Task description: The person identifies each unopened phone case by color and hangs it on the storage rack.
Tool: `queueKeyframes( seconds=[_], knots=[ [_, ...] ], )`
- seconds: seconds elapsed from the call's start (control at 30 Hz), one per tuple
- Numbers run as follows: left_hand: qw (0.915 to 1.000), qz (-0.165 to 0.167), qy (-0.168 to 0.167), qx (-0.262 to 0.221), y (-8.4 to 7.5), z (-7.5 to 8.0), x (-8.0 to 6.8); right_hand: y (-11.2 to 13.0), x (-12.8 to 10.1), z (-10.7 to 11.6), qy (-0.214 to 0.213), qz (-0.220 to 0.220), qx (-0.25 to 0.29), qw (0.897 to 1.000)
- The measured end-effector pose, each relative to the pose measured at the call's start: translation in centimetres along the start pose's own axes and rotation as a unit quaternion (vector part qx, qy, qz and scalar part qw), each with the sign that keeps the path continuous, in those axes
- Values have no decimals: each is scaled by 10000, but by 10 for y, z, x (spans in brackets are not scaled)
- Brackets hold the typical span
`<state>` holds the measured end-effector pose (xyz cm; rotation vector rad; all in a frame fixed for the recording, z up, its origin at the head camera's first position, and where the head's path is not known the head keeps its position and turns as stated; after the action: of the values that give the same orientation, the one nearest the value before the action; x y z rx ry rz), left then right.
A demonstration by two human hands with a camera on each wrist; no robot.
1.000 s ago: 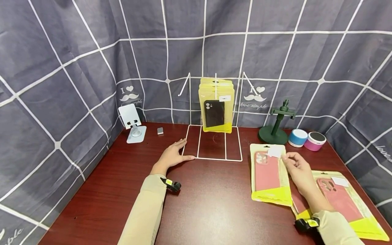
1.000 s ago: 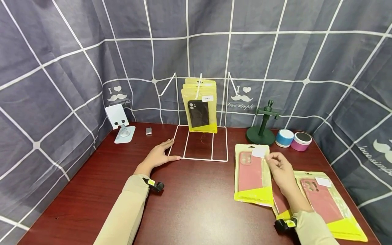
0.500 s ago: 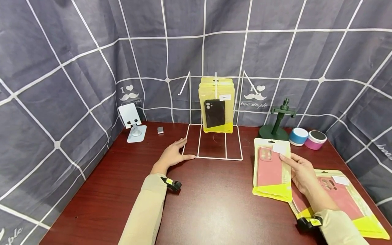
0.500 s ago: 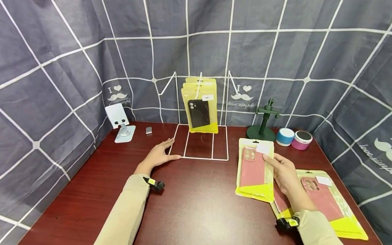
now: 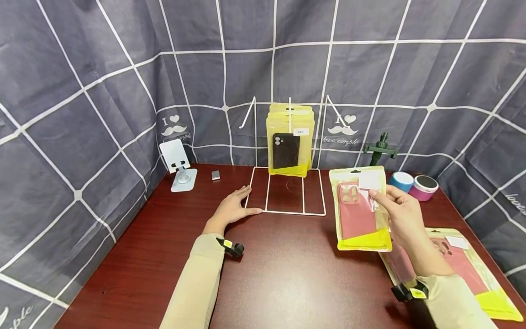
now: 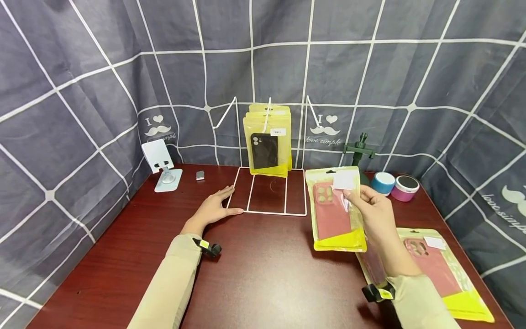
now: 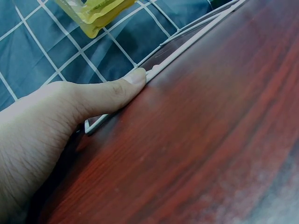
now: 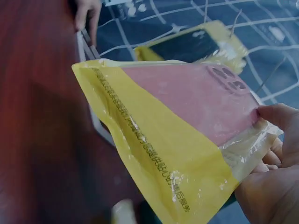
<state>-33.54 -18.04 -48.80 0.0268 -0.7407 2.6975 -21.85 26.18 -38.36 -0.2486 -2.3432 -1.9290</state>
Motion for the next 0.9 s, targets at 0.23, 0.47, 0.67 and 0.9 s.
queueKeyframes(
  seconds=[0.23, 0.47, 0.67, 0.9],
  knots=[
    [10000, -23, -13, 5, 1, 2, 1, 31, 15, -27, 58, 615, 67, 9981],
    [10000, 20, 9, 3, 2, 2, 0, 50, 36, -46, -84, 979, 272, 9948],
    [9999, -27, -92, -45, 2, 2, -1, 62, 54, -57, -288, 1367, 293, 9898],
    [9998, -131, -158, -1, 1, 0, 0, 63, 57, -58, -287, 1632, 485, 9850]
  ],
)
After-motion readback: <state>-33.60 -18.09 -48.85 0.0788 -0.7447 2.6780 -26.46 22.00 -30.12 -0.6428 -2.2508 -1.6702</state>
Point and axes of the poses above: each hand's wrist, its own x-axis towards the middle knuckle, its own z-axis out of the back of the hand, y = z × x, the point moved 3 cm from there along x, towards the middle knuckle, and after that the axes turned 3 degrees about -x, right-handed, at the moved point
